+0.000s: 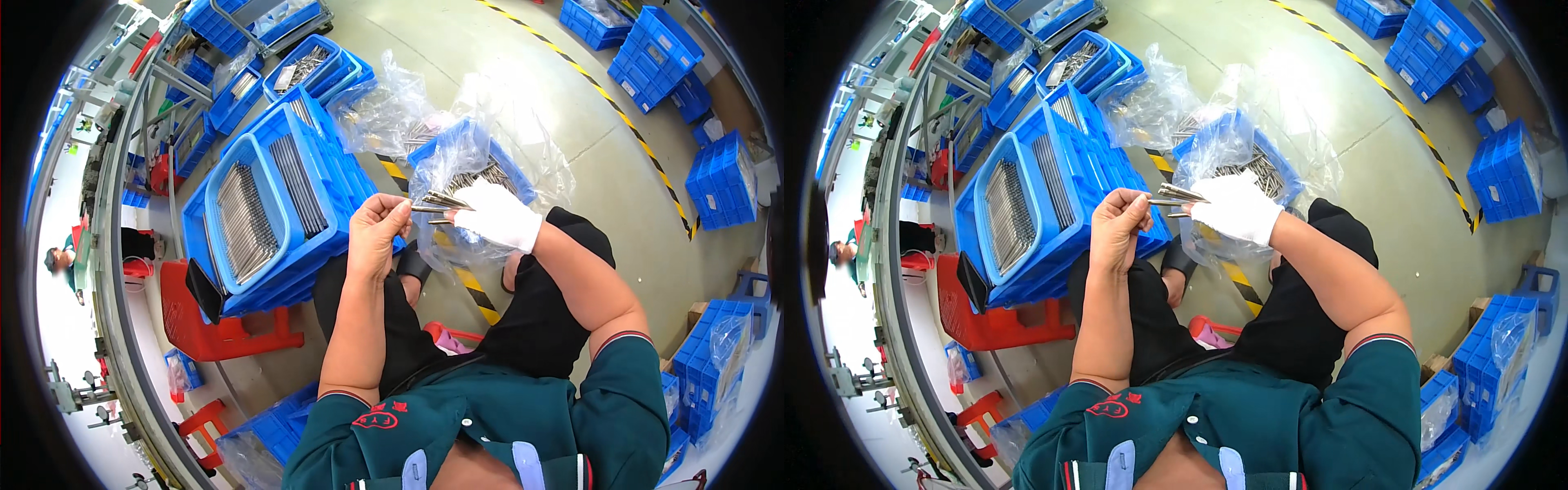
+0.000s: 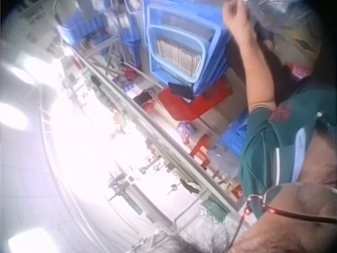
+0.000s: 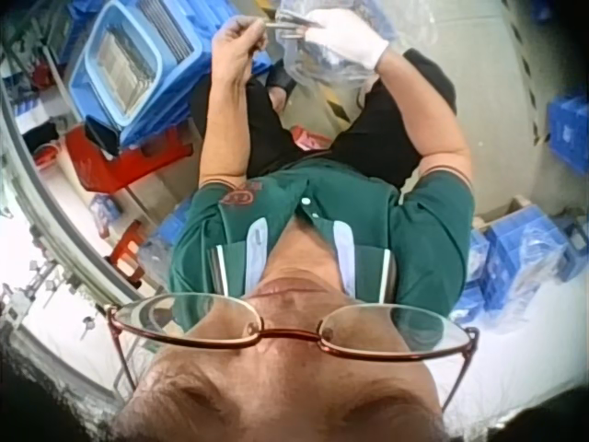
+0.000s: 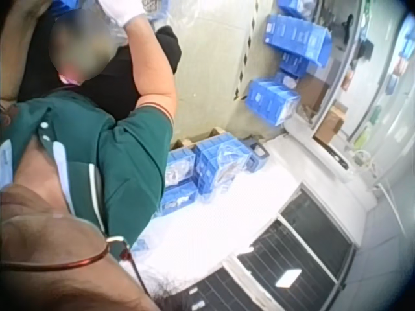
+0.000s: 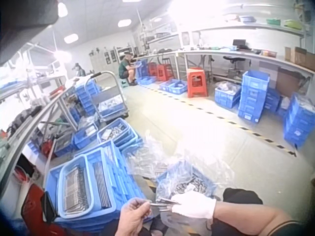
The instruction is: The person sits on the floor and repeatedly picks up small metal rods from a plastic bag, inspects them, and places them into a blue crate. The person handles the rods in small batches, aligning them before depositing them into the crate.
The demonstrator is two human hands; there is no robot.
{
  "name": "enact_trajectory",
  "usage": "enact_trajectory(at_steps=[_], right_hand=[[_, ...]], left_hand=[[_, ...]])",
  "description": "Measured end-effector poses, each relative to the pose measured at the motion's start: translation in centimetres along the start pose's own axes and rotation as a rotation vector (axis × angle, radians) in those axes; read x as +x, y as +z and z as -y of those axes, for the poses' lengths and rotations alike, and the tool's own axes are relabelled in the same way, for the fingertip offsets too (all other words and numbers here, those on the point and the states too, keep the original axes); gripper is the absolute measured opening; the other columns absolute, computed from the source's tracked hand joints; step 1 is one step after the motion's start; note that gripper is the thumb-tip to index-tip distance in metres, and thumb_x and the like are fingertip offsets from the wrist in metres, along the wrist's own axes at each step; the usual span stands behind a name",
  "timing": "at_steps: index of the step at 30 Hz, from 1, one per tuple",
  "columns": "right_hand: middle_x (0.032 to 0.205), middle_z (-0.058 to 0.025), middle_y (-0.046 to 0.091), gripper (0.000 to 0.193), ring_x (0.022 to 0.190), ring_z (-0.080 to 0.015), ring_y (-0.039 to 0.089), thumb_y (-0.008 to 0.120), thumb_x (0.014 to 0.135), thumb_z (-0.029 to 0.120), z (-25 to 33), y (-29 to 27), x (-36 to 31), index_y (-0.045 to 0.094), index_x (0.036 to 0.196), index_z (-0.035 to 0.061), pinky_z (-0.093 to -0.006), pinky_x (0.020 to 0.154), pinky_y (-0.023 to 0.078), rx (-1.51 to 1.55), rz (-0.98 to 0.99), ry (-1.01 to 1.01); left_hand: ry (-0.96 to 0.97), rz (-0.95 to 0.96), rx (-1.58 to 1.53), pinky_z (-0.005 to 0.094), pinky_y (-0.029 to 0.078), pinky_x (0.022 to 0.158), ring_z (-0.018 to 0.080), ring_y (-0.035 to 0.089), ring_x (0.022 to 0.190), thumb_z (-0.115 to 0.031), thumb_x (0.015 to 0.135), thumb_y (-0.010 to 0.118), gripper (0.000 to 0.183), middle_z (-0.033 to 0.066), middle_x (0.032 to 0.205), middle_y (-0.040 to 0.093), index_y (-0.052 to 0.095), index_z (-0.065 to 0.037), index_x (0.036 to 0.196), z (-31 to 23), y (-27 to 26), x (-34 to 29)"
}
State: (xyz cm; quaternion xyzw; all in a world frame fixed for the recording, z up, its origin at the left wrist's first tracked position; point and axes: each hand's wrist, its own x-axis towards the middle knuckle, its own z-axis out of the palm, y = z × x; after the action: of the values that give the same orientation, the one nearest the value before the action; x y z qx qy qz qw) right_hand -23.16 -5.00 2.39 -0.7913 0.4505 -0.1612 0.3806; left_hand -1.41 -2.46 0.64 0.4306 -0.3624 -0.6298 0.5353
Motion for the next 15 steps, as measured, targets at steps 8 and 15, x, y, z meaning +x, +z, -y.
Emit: enact_trajectory(at_steps=[8, 15], right_hand=[[0.072, -0.0167, 0.056, 0.034, 0.07, -0.0299, 0.054, 0.056, 0.087, 0.035, 0.1, 0.0, 0.0, 0.061, 0.087, 0.0024, -0.0391, 0.065, 0.042, 0.078, -0.027, -0.032], [0.066, -0.0141, 0.057, 0.033, 0.062, -0.0248, 0.055, 0.056, 0.087, 0.035, 0.9, -0.5, 0.1, 0.061, 0.084, 0.0017, -0.0359, 0.059, 0.042, 0.189, -0.019, 0.032]], left_hand=[[-0.041, 0.038, 0.101, 0.022, 0.042, 0.056, 0.0096, 0.054, 0.06, -0.009, 0.082, 0.069, 0.016, 0.004, 0.07, 0.059, 0.061, 0.002, 0.089, -0.4, -0.4, -0.1], [-0.019, 0.003, 0.138, 0.0197, 0.041, 0.057, 0.0061, 0.053, 0.061, -0.014, 0.08, 0.072, 0.018, 0.0022, 0.071, 0.061, 0.063, 0.0, 0.088, -0.1, -0.3, -0.2]])
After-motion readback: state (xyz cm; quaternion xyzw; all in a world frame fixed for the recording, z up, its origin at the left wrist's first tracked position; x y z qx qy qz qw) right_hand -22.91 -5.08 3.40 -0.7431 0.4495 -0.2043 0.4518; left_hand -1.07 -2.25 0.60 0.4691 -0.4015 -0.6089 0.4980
